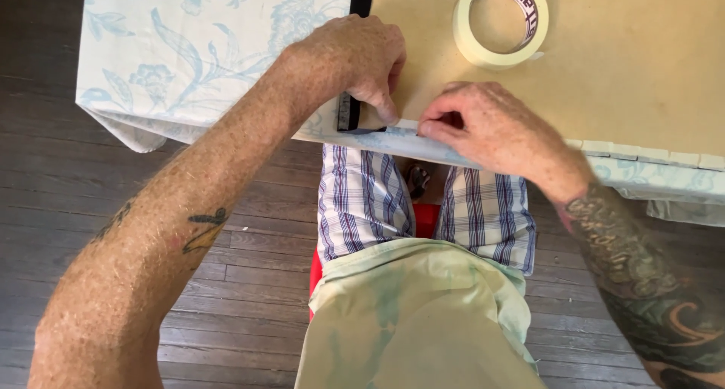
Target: Applying small strips of masking tape to the edge of a board to secure a fabric covering.
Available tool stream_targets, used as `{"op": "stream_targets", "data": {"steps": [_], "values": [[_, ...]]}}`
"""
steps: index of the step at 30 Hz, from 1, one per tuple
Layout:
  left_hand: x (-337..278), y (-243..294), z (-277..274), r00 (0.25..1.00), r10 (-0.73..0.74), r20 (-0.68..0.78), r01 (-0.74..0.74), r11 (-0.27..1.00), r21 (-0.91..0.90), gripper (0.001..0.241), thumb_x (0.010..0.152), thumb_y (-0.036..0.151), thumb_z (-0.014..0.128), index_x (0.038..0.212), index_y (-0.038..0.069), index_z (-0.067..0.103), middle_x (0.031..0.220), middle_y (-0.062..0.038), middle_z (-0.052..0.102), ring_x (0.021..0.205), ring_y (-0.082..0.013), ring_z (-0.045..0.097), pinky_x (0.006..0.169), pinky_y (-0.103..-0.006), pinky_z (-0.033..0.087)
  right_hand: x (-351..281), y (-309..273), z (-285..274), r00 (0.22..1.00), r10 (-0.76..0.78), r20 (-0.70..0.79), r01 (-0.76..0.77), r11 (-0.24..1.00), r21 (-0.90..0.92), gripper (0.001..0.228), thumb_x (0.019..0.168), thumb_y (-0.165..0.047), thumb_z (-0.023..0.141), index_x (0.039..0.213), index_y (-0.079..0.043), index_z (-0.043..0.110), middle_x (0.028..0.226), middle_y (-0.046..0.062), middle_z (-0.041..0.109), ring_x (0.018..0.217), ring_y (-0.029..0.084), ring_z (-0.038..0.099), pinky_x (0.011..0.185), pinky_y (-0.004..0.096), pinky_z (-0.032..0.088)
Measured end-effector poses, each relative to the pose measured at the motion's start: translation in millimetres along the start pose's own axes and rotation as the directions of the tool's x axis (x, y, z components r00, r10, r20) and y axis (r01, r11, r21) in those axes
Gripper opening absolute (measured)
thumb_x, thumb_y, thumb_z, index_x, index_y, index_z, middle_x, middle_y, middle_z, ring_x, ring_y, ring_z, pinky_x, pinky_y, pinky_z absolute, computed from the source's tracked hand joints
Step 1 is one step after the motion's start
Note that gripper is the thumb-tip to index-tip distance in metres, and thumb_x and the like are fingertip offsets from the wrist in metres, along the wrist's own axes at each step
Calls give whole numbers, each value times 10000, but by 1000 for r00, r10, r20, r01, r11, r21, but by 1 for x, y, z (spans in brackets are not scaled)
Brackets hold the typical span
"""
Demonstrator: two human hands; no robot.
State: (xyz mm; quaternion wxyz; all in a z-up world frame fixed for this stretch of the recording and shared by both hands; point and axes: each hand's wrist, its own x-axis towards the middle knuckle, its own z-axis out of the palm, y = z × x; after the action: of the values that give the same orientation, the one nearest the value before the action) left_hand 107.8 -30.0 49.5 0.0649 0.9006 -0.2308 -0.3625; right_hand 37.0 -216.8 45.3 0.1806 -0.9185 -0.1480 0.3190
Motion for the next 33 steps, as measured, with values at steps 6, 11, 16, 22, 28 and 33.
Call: {"op": "stream_targets", "data": {"steps": [6,11,16,22,28,33], "values": [[-7,3,-4,1000,6,-2,-6,1000,-31,440,714,364,953,1039,143,754,977,8,776,956,-212,716,861,-379,577,3,-7,-7,999,24,29,-23,999,-28,249,998,-299,637,1148,-129,741,1163,48,732,992,168,697,953,350,550],[-7,3,-3,1000,-14,7,14,999,-29,439,734,369,939,1053,144,740,970,4,764,952,-214,706,856,-386,575,1,-7,-14,998,25,54,-21,997,-74,286,999,-348,635,1141,-129,750,1111,45,751,926,179,711,919,346,566],[-2,4,-2,1000,-10,5,10,1000,-6,433,693,389,952,1002,158,755,910,6,756,892,-214,697,760,-374,565,5,-11,-15,997,28,76,-24,998,-54,285,998,-322,628,1176,-125,731,1229,46,721,982,188,706,962,356,563],[-6,6,-3,999,-32,32,33,999,-35,466,752,389,930,1096,147,729,1019,7,762,996,-211,704,908,-388,570,8,-9,-18,998,-47,30,50,994,-102,264,996,-314,648,1133,-120,763,1186,34,759,947,184,725,966,395,539],[-4,-1,1,1000,-5,-10,4,1000,-13,477,713,404,942,1051,147,726,940,10,747,908,-213,693,819,-373,564,5,-8,-18,1000,-9,26,12,992,-127,266,1009,-314,633,1144,-132,772,1202,18,741,912,214,702,879,406,546],[-15,-11,1,989,126,-76,-142,956,-256,151,911,204,795,995,117,704,950,-23,753,854,-180,725,805,-306,589,-9,2,-11,970,-93,-226,102,994,26,162,1024,-169,636,1114,-94,748,1130,95,728,890,172,717,794,315,594]]}}
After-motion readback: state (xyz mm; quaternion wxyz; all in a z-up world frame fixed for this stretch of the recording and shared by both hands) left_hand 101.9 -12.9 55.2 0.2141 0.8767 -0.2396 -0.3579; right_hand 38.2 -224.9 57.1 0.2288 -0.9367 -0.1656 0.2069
